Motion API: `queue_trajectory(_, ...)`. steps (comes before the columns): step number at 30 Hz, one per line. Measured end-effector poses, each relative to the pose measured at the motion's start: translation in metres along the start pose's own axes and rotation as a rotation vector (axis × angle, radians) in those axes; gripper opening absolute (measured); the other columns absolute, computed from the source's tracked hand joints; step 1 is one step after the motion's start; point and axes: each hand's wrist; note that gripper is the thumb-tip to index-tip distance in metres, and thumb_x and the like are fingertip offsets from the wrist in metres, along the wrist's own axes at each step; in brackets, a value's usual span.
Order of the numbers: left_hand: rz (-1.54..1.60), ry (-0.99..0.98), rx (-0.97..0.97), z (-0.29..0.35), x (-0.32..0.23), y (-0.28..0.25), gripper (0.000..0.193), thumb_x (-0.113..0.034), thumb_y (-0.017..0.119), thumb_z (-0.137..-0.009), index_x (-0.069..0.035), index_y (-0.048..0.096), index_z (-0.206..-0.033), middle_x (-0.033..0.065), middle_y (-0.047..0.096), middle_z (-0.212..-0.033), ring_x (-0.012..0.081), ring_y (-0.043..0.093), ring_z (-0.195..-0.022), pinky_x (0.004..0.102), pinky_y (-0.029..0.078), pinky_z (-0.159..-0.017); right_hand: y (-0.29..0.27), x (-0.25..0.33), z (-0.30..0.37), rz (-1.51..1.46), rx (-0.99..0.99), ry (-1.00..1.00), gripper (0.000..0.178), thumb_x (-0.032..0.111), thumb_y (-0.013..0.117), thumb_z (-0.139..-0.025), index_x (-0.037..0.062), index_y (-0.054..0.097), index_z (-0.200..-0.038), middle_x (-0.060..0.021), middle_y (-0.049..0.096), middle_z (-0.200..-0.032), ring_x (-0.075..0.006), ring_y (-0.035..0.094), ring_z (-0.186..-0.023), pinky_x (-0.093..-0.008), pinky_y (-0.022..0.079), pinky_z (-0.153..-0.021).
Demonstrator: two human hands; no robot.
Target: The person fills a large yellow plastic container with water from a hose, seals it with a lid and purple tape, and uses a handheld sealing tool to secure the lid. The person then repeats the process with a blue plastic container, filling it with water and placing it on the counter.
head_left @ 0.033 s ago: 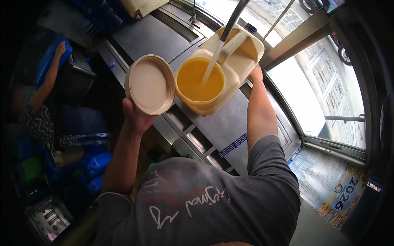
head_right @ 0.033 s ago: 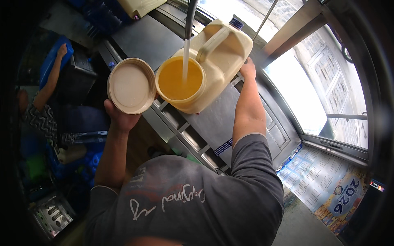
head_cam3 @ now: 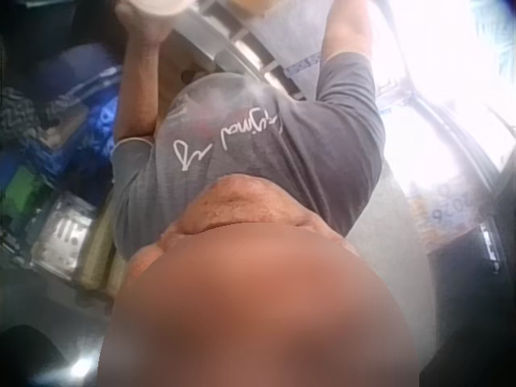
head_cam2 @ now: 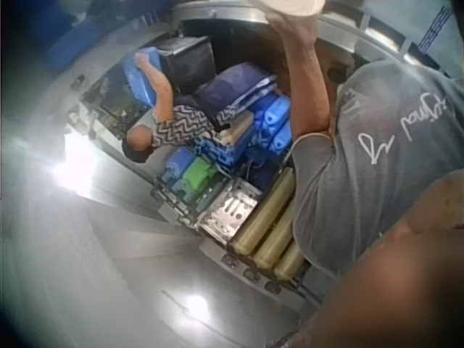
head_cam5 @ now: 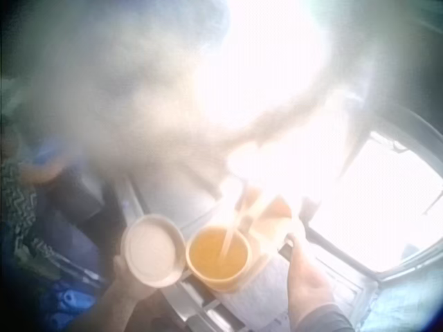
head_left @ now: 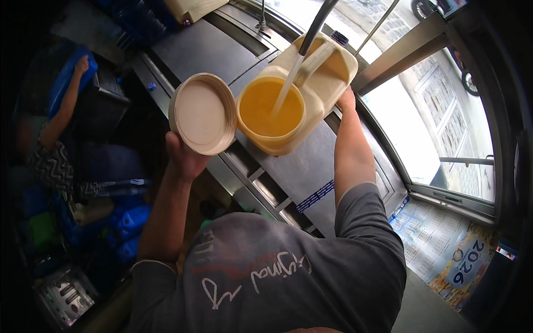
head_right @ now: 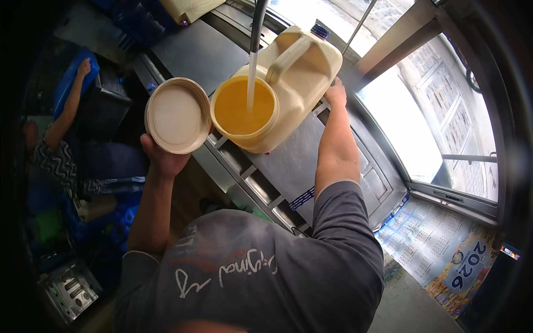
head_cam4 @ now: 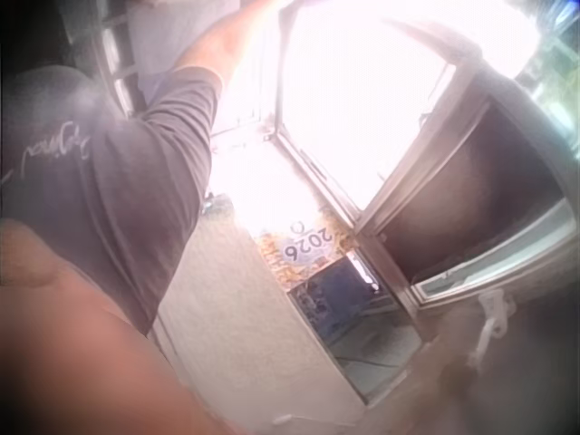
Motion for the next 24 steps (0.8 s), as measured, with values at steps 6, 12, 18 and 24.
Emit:
queue_trajectory(6,-0.015,0.007,0.001,-0.002,-0.001,0.001,0.107,-0.079,0.061,-0.074,-0.017,0.026,-0.153,0.0073,0.034,-0.153,0.0284,0.038,-0.140,0.0558,0.036,-0.113,-0.001,0.004,0.002,0.015,-0.017,-0.033,0.090,0.062,0.069,-0.075,0.0111,0.044,-0.145,-0.0219,0.056,-0.137,-0.0345,0.054,-0.127,-0.0447,0.045,-0.103)
queue_trajectory(12,-0.060,0.018,0.001,-0.006,-0.002,0.001,0.108,-0.080,0.061,-0.073,-0.016,0.027,-0.153,0.0071,0.036,-0.152,0.0270,0.039,-0.139,0.0533,0.037,-0.113,-0.012,0.015,0.013,0.026,-0.017,0.054,0.088,0.060,0.068,-0.077,0.0114,0.043,-0.146,-0.0218,0.055,-0.138,-0.0342,0.053,-0.128,-0.0446,0.044,-0.104)
queue_trajectory(18,-0.005,0.024,0.023,-0.007,-0.001,0.000,0.106,-0.080,0.060,-0.074,-0.017,0.027,-0.153,0.0074,0.035,-0.153,0.0272,0.038,-0.140,0.0531,0.036,-0.114,-0.021,0.023,0.029,0.042,-0.025,0.066,0.084,0.055,0.067,-0.079,0.0114,0.042,-0.147,-0.0217,0.054,-0.139,-0.0340,0.052,-0.129,-0.0440,0.043,-0.106)
queue_trajectory(24,-0.019,0.031,0.000,-0.006,0.002,-0.007,0.107,-0.082,0.058,-0.073,-0.017,0.027,-0.153,0.0075,0.034,-0.153,0.0281,0.037,-0.141,0.0551,0.035,-0.114,-0.014,0.014,0.027,0.034,-0.037,0.061,0.076,0.044,0.065,-0.081,0.0121,0.043,-0.146,-0.0224,0.055,-0.137,-0.0347,0.053,-0.127,-0.0439,0.043,-0.105)
Point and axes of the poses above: each hand's wrist, its own z-axis away from the middle knuckle, its own y-axis out of the palm, x = y × z
